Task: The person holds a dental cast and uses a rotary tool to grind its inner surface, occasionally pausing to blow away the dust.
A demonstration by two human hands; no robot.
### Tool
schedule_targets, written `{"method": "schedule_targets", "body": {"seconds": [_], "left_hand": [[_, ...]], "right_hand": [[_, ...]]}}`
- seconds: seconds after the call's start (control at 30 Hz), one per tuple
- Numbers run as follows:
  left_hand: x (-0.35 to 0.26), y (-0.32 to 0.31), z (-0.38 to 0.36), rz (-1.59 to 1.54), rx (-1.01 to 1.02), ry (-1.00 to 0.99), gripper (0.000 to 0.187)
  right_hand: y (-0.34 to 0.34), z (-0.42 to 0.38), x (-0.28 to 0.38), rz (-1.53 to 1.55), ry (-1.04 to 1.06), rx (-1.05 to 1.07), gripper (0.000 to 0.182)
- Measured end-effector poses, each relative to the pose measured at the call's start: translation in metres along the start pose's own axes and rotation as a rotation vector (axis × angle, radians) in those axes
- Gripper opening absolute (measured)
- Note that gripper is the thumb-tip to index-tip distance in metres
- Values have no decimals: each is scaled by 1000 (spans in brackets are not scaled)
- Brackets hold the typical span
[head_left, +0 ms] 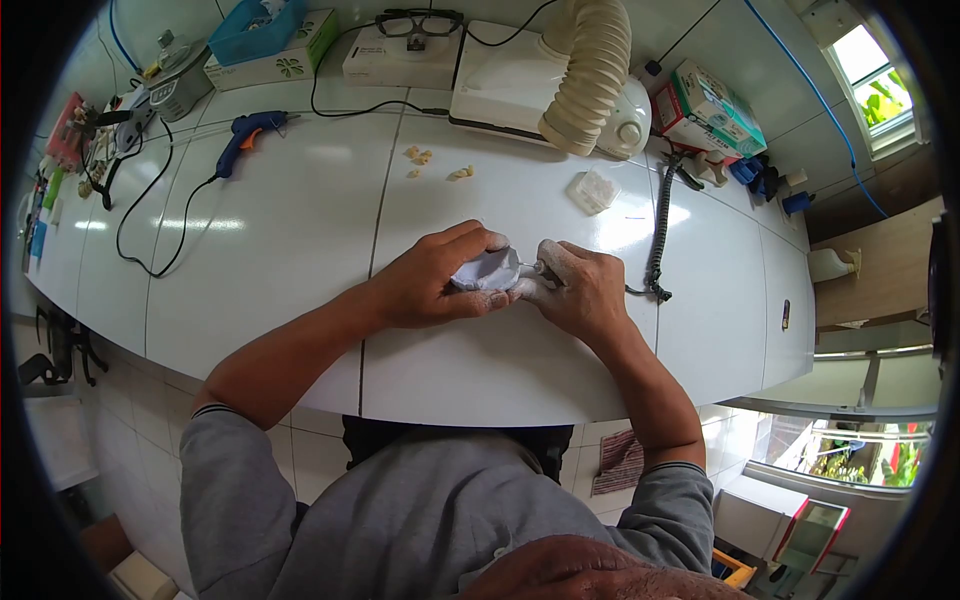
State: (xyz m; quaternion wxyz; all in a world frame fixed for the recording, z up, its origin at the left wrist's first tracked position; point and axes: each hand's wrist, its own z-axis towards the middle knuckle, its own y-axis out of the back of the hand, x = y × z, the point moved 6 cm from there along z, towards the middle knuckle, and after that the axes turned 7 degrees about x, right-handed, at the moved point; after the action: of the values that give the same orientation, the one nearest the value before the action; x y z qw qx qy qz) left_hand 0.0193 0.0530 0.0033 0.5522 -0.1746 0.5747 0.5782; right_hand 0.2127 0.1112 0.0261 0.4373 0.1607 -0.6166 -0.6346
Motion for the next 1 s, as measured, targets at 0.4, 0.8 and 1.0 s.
{"method": "schedule_targets", "body": {"seconds": [0.4,0.8,1.0], "left_hand": [[-5,1,1,-1,14,19,57],[-5,1,2,-18,32,53,56],[-6,1,2,-4,59,82,64]], "right_hand": [[0,0,1,-12,14,-5,46],[3,0,4,3,27,-4,44],[0,0,2,0,9,10,45]]}}
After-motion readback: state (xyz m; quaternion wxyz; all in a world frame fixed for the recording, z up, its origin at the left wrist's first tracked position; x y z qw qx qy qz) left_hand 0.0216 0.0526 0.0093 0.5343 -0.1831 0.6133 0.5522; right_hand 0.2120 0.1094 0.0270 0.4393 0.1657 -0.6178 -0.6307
